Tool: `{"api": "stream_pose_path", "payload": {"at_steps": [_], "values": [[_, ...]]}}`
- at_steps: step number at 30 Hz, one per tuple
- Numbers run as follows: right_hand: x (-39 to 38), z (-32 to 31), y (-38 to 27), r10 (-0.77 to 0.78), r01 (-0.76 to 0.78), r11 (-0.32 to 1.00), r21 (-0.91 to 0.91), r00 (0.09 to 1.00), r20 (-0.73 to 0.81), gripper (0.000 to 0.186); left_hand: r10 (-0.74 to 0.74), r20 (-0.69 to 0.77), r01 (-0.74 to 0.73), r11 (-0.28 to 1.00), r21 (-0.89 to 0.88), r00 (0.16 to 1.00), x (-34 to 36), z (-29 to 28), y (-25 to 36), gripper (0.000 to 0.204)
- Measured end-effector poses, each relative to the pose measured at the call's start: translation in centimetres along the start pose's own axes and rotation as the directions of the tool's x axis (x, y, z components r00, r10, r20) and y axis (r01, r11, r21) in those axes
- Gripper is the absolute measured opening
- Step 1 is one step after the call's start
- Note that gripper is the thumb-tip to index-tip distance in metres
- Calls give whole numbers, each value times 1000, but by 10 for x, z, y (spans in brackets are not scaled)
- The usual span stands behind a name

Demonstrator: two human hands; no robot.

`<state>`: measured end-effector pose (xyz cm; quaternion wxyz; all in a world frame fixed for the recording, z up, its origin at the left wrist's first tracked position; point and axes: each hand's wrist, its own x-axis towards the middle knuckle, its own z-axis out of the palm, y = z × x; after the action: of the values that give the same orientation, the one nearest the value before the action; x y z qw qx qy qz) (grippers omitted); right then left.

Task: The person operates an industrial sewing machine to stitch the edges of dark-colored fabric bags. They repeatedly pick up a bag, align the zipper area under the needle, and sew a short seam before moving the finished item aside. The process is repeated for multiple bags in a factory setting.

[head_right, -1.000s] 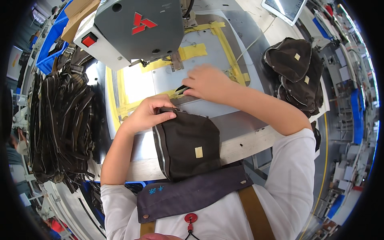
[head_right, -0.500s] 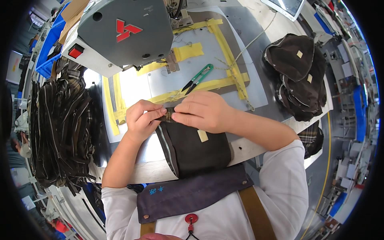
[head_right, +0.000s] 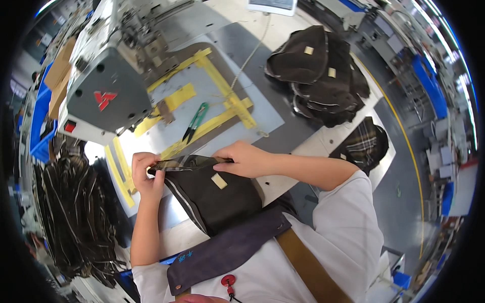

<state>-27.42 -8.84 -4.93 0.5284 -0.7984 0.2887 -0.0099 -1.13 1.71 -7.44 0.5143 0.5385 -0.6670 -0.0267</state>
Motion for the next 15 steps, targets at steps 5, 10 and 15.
{"api": "stream_pose_path", "payload": {"at_steps": [5, 10, 15], "values": [[-46, -85, 1, -49, 123, 990, 70, 760, -648, 27, -195, 53, 200, 974, -107, 979, 4, 3, 10, 34], [-83, -227, 74, 167, 175, 950, 258, 413, -895, 39, -199, 161, 213, 974, -76, 967, 3, 8, 1, 30], [-101, -276, 153, -231, -529, 764, -370, 310, -922, 47, -238, 210, 259, 962, -82, 948, 4, 10, 9, 28]]}}
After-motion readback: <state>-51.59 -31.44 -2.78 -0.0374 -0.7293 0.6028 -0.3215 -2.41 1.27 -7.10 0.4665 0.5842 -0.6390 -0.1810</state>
